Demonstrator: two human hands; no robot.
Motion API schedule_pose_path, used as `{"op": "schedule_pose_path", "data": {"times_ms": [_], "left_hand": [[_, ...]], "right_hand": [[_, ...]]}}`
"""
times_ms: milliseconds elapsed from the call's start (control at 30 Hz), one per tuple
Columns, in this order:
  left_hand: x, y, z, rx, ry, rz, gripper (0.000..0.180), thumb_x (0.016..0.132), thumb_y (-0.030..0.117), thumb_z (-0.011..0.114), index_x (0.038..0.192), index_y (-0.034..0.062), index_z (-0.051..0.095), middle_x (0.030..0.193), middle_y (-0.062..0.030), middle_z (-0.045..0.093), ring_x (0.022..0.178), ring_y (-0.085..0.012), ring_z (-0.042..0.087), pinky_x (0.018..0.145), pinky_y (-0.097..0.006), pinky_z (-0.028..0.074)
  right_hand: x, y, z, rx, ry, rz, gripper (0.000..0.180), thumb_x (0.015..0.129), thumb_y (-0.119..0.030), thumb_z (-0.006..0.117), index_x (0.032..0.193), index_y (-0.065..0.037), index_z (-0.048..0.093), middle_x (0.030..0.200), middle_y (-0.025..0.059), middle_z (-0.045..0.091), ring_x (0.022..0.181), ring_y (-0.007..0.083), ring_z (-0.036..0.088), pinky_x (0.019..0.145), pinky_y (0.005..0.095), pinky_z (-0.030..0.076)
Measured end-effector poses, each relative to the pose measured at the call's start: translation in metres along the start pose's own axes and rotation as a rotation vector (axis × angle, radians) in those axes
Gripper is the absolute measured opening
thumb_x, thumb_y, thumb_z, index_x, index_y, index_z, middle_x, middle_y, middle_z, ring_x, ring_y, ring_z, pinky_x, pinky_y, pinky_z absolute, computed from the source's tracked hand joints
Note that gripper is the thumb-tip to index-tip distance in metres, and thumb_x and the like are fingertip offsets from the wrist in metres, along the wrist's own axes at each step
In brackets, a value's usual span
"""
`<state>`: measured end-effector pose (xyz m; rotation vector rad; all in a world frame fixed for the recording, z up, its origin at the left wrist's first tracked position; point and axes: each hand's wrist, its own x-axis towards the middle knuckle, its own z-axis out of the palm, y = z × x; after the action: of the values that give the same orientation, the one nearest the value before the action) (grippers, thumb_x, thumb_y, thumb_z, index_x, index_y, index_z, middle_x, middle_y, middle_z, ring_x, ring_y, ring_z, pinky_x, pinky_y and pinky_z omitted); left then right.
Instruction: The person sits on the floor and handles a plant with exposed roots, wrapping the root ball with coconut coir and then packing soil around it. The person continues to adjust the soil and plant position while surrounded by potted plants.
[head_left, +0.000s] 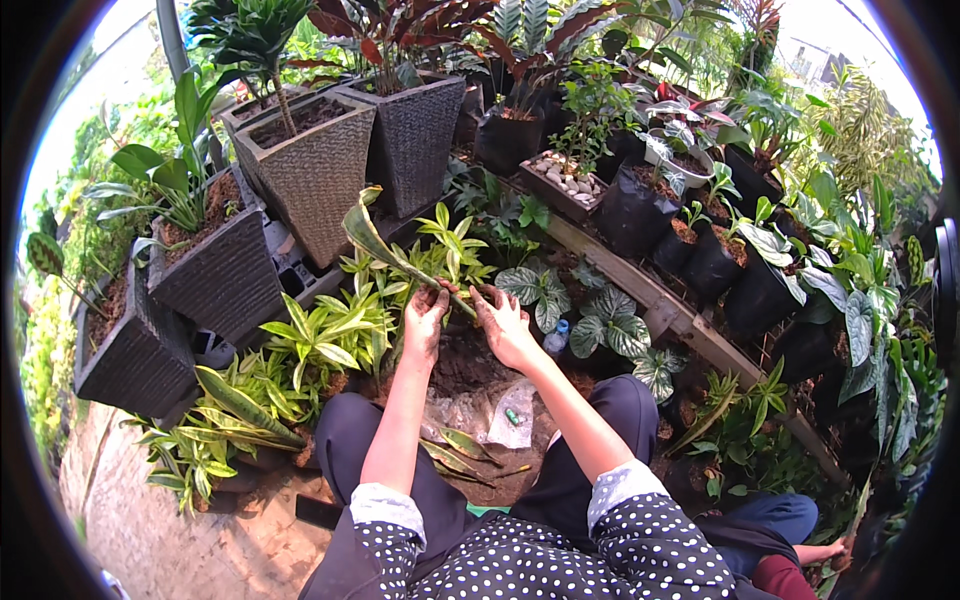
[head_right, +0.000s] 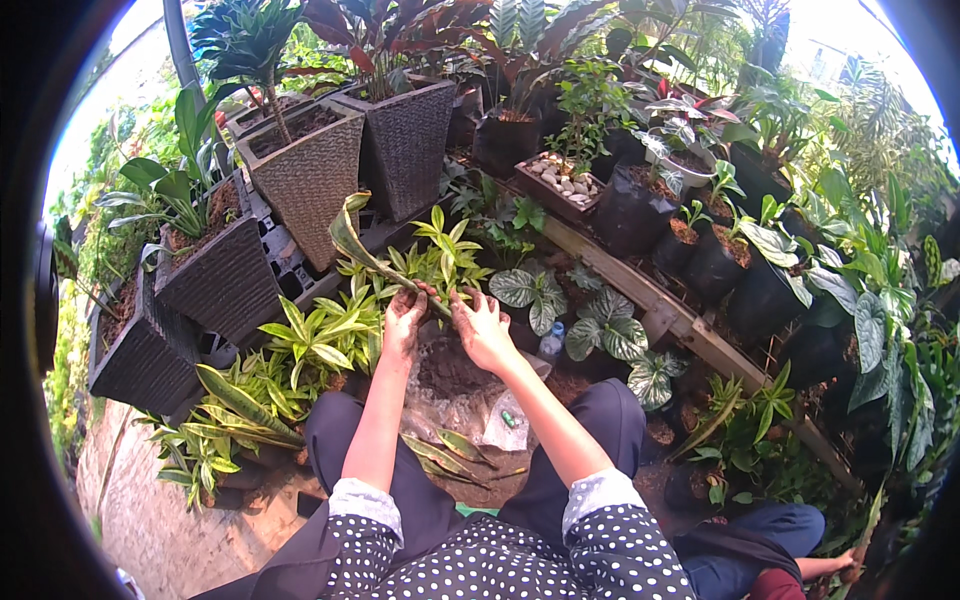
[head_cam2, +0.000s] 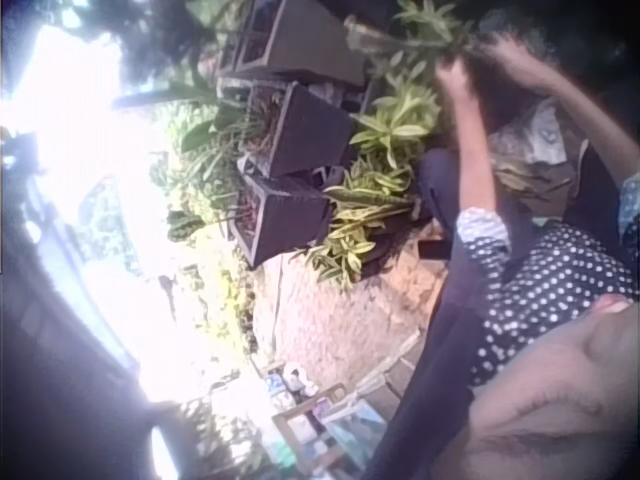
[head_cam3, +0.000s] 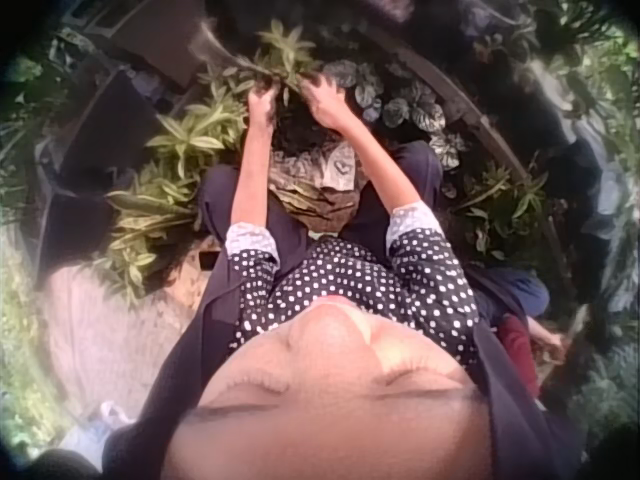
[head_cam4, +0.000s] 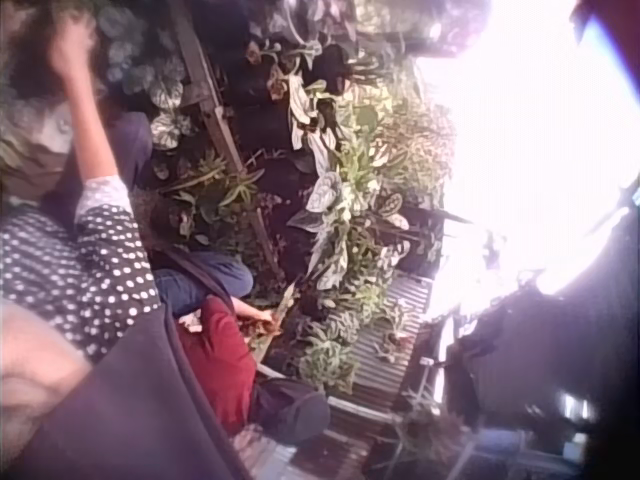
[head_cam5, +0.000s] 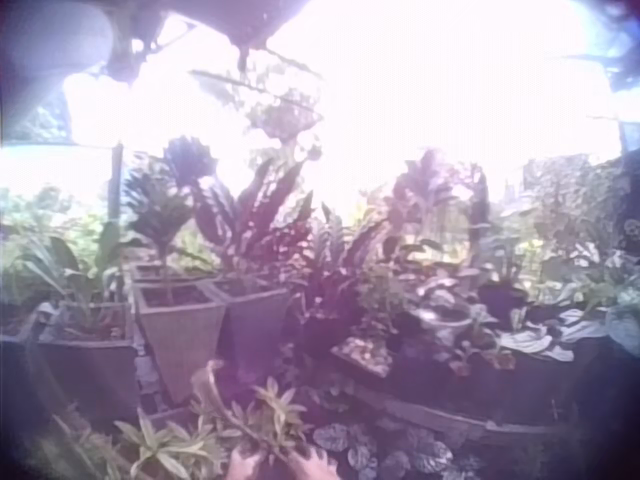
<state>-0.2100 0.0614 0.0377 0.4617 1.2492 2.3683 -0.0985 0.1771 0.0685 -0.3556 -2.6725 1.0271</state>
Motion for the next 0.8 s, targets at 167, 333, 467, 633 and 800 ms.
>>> {"op": "schedule_pose_path", "data": {"times_ms": [167,333,467,633,800], "left_hand": [[0.000,-0.009,-0.001,0.016,-0.034,0.058,0.013,0.088,0.004,0.054,0.101,0.0048,0.055,0.095,-0.0041,0.060,0.087,-0.0139,0.059,0.080,-0.028,0.047],[-0.003,-0.002,0.015,-0.018,-0.045,0.063,0.016,0.086,0.000,0.054,0.102,0.0026,0.054,0.094,-0.0054,0.060,0.089,-0.0147,0.058,0.084,-0.028,0.045],[-0.009,-0.006,0.009,-0.024,-0.048,0.094,0.016,0.086,0.000,0.055,0.102,0.0022,0.054,0.093,-0.0057,0.060,0.089,-0.0157,0.058,0.084,-0.029,0.046],[-0.011,-0.002,0.016,-0.032,-0.060,0.091,0.015,0.087,0.003,0.056,0.101,0.0027,0.055,0.093,-0.0056,0.060,0.089,-0.0160,0.058,0.084,-0.029,0.045],[-0.009,-0.002,0.016,-0.072,-0.075,0.073,0.016,0.086,0.001,0.055,0.102,0.0029,0.054,0.092,-0.0057,0.061,0.087,-0.0167,0.059,0.082,-0.029,0.046]], "right_hand": [[0.004,0.011,0.004,0.134,-0.064,0.027,0.051,0.096,-0.039,0.017,0.135,-0.012,0.037,0.138,0.0154,0.032,0.127,0.0336,0.027,0.105,0.0433,0.020],[0.010,0.036,0.006,0.392,-0.100,-0.138,0.058,0.096,-0.044,0.010,0.140,-0.011,0.027,0.146,0.0116,0.021,0.135,0.0262,0.017,0.109,0.0379,0.011],[-0.004,-0.005,-0.010,0.205,-0.246,0.012,0.069,0.093,-0.054,0.008,0.143,-0.006,0.010,0.149,0.0101,0.015,0.138,0.0238,0.011,0.110,0.0356,0.006],[0.004,0.015,-0.008,0.479,-0.178,-0.113,0.074,0.091,-0.057,0.012,0.143,-0.005,0.005,0.149,0.0115,0.008,0.138,0.0205,0.003,0.110,0.0326,0.003],[0.016,0.021,-0.007,0.993,-0.138,0.053,0.070,0.092,-0.055,0.026,0.138,-0.002,0.022,0.139,0.0154,0.032,0.127,0.0237,0.033,0.105,0.0324,0.024]]}}
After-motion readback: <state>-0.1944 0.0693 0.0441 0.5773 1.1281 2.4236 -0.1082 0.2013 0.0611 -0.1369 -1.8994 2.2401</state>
